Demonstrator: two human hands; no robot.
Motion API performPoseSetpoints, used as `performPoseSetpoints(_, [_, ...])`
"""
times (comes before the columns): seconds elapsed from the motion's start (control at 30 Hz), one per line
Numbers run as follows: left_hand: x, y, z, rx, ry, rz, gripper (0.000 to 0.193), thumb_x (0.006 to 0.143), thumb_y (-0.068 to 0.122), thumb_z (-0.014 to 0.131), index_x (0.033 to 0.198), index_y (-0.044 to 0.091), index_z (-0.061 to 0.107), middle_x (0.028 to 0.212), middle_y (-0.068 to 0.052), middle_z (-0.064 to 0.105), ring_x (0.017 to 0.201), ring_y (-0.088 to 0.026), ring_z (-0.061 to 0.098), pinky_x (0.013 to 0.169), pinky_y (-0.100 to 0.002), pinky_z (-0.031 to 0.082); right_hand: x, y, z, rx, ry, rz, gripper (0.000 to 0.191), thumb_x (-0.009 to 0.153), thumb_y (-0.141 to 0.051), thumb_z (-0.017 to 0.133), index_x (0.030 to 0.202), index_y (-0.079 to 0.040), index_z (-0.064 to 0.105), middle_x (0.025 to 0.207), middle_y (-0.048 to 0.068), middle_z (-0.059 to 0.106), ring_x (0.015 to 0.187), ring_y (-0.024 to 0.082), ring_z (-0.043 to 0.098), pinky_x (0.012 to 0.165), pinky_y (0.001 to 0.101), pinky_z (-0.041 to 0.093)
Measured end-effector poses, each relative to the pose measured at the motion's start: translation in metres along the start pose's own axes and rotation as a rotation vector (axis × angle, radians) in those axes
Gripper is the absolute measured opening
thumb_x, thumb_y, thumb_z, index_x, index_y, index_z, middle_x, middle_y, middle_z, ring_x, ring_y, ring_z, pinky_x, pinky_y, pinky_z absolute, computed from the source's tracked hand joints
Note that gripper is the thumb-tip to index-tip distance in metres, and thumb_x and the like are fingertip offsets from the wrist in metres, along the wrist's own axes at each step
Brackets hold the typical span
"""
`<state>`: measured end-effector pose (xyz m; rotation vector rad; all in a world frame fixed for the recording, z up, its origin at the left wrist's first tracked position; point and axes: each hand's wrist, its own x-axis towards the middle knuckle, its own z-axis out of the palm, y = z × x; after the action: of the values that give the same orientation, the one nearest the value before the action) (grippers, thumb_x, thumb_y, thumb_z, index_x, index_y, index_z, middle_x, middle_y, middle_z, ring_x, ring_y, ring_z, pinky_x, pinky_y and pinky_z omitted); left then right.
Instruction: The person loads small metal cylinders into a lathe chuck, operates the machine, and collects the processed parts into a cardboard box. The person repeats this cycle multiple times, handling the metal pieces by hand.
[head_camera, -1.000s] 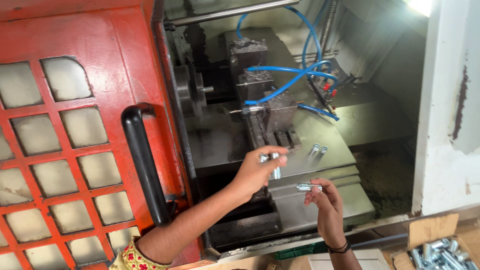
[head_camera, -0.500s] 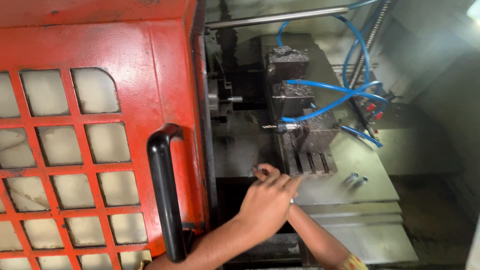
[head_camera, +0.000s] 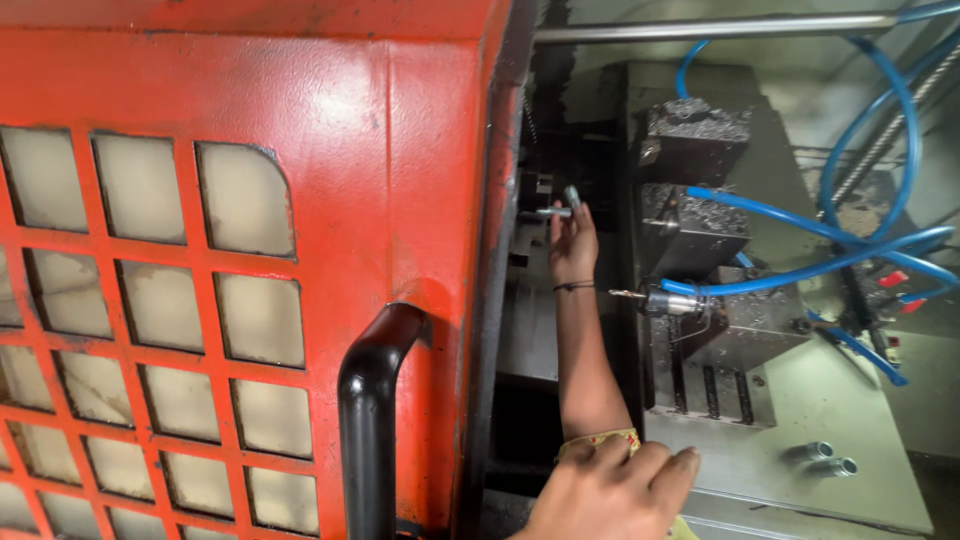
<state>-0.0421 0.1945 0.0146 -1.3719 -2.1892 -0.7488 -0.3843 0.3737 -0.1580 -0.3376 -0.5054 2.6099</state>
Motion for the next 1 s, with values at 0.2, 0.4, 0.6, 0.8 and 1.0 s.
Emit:
performPoseSetpoints(0.2, [-0.008,0.001,0.008,-0.075,-0.031,-0.041,0.042,0.089,0.024,0.066,0.124,0.002,0.073,0.095,-0.009,0.068,0.08,-0.023,0.071,0.058,-0.036,0.058,-0.008,-0.008,-0.01,-0.139,0.218,-0.343,0.029,0.098,-0.017,0.06,0.126,-0.009,0.058,0.099,0.009,0.066,0.09,0.02,0.071,0.071,0.0331,0.065])
performPoseSetpoints(0.4, [-0.007,-0.001,0.006,-0.052,-0.036,0.017,0.039,0.09,0.022,0.066,0.124,0.003,0.073,0.09,-0.007,0.064,0.081,-0.023,0.068,0.057,-0.036,0.057,-0.032,0.007,-0.027,-0.821,0.01,-0.479,0.028,0.099,-0.021,0.068,0.124,-0.009,0.072,0.098,-0.002,0.071,0.087,0.007,0.064,0.065,0.0215,0.053])
performPoseSetpoints(0.6, [-0.006,0.0,0.003,-0.101,-0.053,0.006,0.036,0.093,0.021,0.065,0.122,0.0,0.07,0.092,-0.009,0.063,0.086,-0.023,0.07,0.062,-0.04,0.058,-0.019,-0.009,-0.025,-0.877,-0.033,-0.302,0.035,0.1,-0.027,0.063,0.129,-0.011,0.072,0.093,-0.002,0.07,0.087,0.007,0.066,0.066,0.0245,0.057])
performPoseSetpoints(0.8, [-0.005,0.001,0.003,-0.072,-0.019,0.002,0.036,0.091,0.022,0.065,0.121,0.001,0.07,0.094,-0.01,0.067,0.084,-0.025,0.07,0.065,-0.041,0.059,-0.017,-0.024,-0.03,-0.962,-0.186,-0.308,0.035,0.101,-0.027,0.065,0.129,-0.01,0.074,0.089,-0.001,0.067,0.085,0.009,0.064,0.065,0.0271,0.055])
performPoseSetpoints(1.0, [-0.003,0.002,0.0,-0.108,-0.064,-0.015,0.038,0.093,0.022,0.064,0.123,0.0,0.07,0.094,-0.011,0.067,0.088,-0.025,0.071,0.07,-0.044,0.059,-0.019,-0.018,-0.019,-1.026,-0.146,-0.307,0.037,0.098,-0.032,0.065,0.128,-0.013,0.073,0.084,-0.003,0.068,0.08,0.007,0.064,0.06,0.0261,0.055])
